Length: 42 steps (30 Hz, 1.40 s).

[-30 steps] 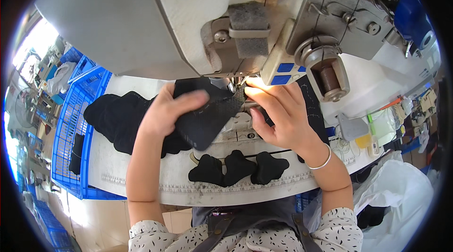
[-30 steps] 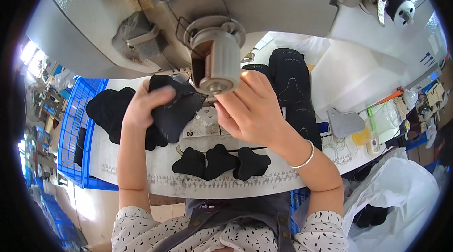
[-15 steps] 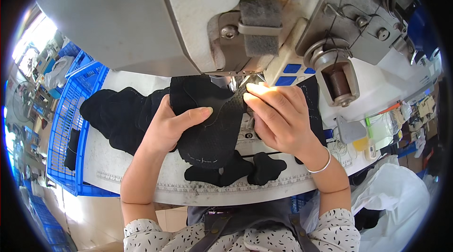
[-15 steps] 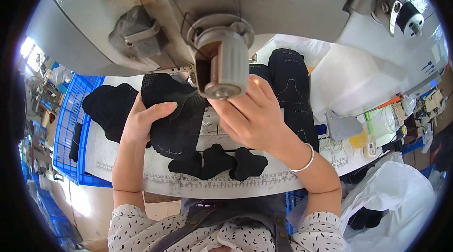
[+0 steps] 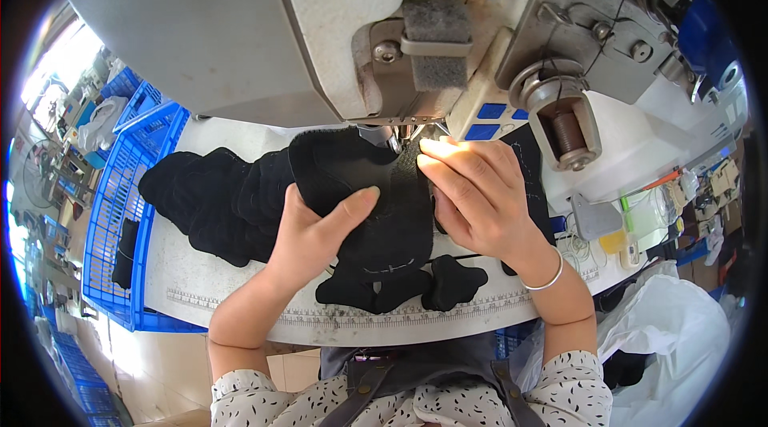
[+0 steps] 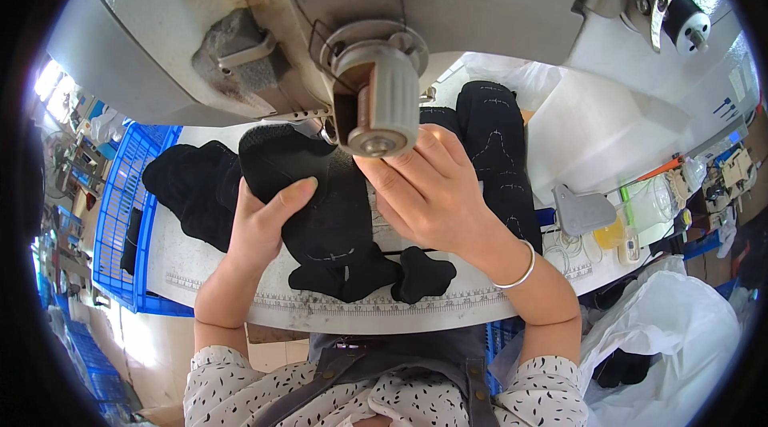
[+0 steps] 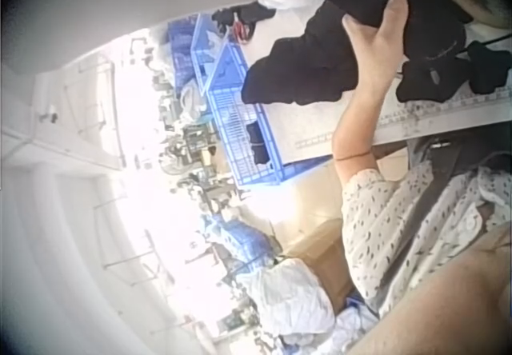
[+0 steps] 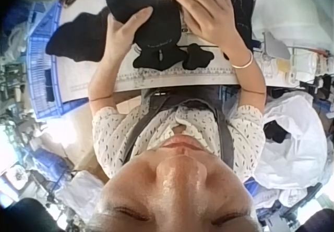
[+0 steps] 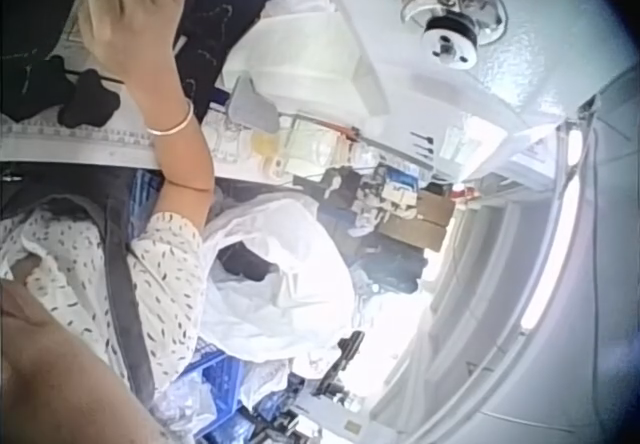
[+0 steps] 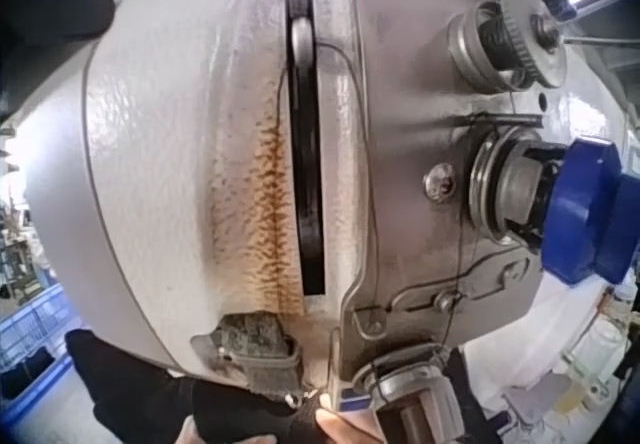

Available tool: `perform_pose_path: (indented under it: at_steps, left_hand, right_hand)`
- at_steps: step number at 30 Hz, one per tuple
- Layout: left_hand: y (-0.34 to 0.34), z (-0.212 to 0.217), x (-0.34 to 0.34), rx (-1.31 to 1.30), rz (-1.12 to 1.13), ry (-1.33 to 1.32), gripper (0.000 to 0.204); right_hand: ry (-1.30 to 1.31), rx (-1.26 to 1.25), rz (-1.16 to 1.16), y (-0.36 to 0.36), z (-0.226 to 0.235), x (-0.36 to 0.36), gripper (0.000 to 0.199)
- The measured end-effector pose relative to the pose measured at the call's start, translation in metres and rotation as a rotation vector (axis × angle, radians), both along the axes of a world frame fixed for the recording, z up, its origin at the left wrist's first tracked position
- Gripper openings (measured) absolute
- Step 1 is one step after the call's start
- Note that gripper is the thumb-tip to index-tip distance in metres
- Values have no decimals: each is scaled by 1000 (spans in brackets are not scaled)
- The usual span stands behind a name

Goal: Stitching pieces of black fabric together using an industrial sewing machine.

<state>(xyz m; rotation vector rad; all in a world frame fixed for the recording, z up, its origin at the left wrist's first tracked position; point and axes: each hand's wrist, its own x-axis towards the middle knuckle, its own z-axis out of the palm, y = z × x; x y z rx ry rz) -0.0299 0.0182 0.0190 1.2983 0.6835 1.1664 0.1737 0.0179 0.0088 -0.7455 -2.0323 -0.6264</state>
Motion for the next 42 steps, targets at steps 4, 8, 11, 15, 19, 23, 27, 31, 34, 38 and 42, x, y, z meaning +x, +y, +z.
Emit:
perform_pose_path:
  at_steps: [4,8,11,15,19,23,27,31,34,38,42]
  left_hand:
    - [-6,-10,7,101,61,-31,14]
    - [-6,-14,11,146,58,-45,13]
    - [-9,-16,14,160,69,-51,12]
    - [-14,-21,29,307,176,-30,11]
    - [-16,-23,32,333,186,-25,11]
    - [-15,-19,28,57,61,-127,14]
    - [-14,-16,27,-63,-22,-218,16]
    - [-17,-14,29,-135,-15,-269,18]
    - [-18,-15,30,-158,14,-323,18]
    - [-18,-14,24,-90,82,-60,20]
    - [-18,-11,21,-167,16,-58,18]
  right_hand:
    - [-11,-12,12,-1,4,3,34]
    - [-21,-14,43,0,7,7,32]
    - [5,-49,77,-5,16,11,31]
    - [216,-249,94,-15,23,11,21]
    - [402,-648,183,-22,27,10,17]
    - [377,-831,276,-24,30,9,25]
    - [335,-762,296,-22,24,10,28]
    - [307,-726,298,-21,23,11,31]
    - [282,-724,290,-21,22,11,31]
    - [302,-728,296,-20,23,7,29]
    - [298,-729,281,-25,27,5,25]
